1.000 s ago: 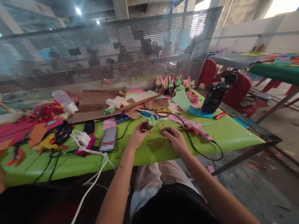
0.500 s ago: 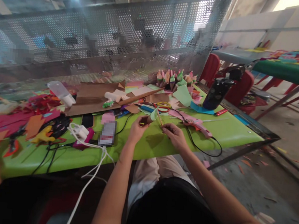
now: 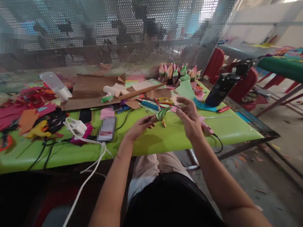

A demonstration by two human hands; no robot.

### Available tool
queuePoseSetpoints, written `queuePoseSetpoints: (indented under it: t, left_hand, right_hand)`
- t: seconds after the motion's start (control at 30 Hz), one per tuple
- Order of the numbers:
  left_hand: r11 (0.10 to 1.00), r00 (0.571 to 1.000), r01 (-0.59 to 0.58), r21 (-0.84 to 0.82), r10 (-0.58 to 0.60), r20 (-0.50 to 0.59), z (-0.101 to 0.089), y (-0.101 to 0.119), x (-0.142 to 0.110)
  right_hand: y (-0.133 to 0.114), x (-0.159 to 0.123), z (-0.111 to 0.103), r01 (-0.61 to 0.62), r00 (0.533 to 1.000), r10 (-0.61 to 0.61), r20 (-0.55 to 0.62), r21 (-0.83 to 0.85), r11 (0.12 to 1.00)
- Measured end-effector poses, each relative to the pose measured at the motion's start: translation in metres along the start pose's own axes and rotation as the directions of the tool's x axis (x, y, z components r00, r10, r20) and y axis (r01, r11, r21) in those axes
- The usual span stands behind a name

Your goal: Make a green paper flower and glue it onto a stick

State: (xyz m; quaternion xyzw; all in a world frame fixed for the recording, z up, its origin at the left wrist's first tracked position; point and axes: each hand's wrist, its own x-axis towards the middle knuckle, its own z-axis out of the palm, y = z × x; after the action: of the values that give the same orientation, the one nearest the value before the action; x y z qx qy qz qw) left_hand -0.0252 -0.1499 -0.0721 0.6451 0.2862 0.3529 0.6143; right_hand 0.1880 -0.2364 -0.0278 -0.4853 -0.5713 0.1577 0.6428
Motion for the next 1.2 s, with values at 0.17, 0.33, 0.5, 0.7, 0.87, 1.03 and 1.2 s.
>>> queuePoseSetpoints:
  t: [0.17,0.33,0.5,0.7,0.87,1.03,1.2]
  left_hand:
    - [0.999,0.997,-0.006,-0.050,0.010,0.076,0.000,0.002,-0.003]
    - [0.990,0.997,-0.009,-0.139,0.021,0.079,0.001,0.005,-0.003]
    - [0.977,0.998,0.006,-0.215,0.008,0.065,0.002,0.007,-0.002]
    - [0.961,0.997,0.055,-0.272,-0.038,0.069,0.005,0.010,-0.005]
    - [0.953,0.999,0.050,-0.299,-0.047,0.019,0.005,0.010,-0.007]
    - [0.946,0.998,0.054,-0.318,-0.062,-0.015,0.006,0.011,-0.007]
    - [0.939,0.997,0.055,-0.339,-0.068,-0.027,0.006,0.010,-0.007]
  right_hand:
    - [-0.021,0.011,0.000,0.156,0.967,-0.116,0.226,-0.166,0.974]
    - [-0.017,0.006,0.002,0.213,0.942,-0.152,0.299,-0.181,0.960]
    - [-0.023,0.006,-0.002,0.216,0.930,-0.143,0.338,-0.189,0.958]
    - [-0.030,0.002,-0.002,0.226,0.912,-0.149,0.383,-0.166,0.960]
    - [-0.032,-0.004,-0.001,0.217,0.898,-0.134,0.419,-0.156,0.964]
    - [-0.033,-0.005,-0.001,0.208,0.888,-0.123,0.444,-0.149,0.967]
    - [-0.031,-0.006,0.000,0.218,0.887,-0.131,0.442,-0.151,0.964]
